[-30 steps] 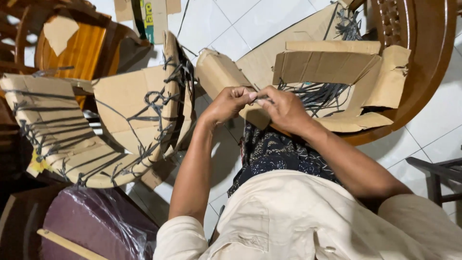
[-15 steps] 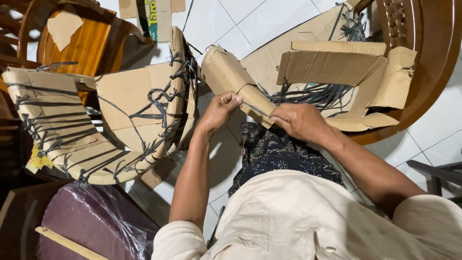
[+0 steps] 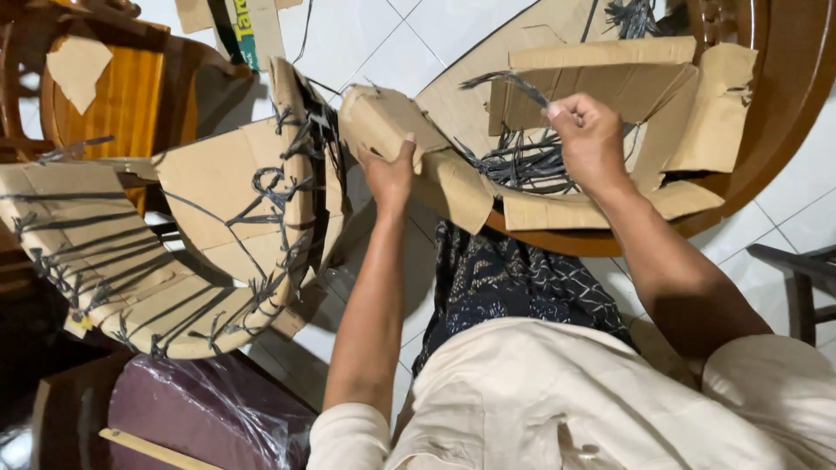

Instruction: Securing cardboard protective wrapping to wooden furniture legs and frames using plastic ties.

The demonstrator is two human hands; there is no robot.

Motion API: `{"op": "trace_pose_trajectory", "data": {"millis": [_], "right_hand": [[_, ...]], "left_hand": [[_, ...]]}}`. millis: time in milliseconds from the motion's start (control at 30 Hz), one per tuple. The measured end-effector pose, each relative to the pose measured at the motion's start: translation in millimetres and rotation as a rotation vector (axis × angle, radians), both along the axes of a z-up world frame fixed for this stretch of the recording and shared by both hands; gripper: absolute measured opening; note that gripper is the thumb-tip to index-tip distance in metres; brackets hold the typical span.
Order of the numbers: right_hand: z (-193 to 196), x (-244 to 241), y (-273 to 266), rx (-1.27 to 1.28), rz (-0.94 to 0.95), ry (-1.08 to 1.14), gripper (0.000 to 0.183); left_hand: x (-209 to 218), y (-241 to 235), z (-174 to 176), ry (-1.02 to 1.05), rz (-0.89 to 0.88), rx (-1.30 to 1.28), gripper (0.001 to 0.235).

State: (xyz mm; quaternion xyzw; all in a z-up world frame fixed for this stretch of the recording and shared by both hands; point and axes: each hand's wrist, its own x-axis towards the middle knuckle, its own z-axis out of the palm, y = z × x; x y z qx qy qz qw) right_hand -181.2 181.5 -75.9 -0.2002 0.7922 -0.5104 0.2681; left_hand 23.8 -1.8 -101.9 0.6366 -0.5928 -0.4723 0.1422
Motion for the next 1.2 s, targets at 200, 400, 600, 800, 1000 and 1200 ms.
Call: {"op": "trace_pose_trajectory", "data": {"millis": [200, 400, 600, 800, 1000, 1200], "right_hand": [[-111.0, -27.1, -47.7, 0.136, -0.025, 0.095, 0.009], [-207.4, -23.7, -91.9, 0.335, 0.065, 0.101, 0.013], [-261.8, -6.2, -132.5, 0.607, 0.18, 0.07, 0.016], [-331.6, 36.6, -143.9, 0.716, 0.485, 0.082, 0.017], [-407.6, 95.3, -125.3, 0.633, 0.567, -0.252, 0.016], [-386.5, 98.1, -132.7, 0.711, 0.603, -0.546, 0.025]], "left_hand": [[-42.4, -2.8, -63.9, -0.199, 0.121, -0.064, 0.114], [-27.1, -0.7, -102.7, -0.443, 0.238, -0.08, 0.107], [-24.7, 7.8, -98.5, -0.49, 0.299, -0.126, 0.106], [-37.3, 6.6, -71.8, -0.442, 0.366, -0.116, 0.102], [-42.1, 9.3, -60.2, -0.382, 0.419, -0.112, 0.103], [-55.2, 10.4, -33.0, -0.216, 0.427, -0.034, 0.091]]}}
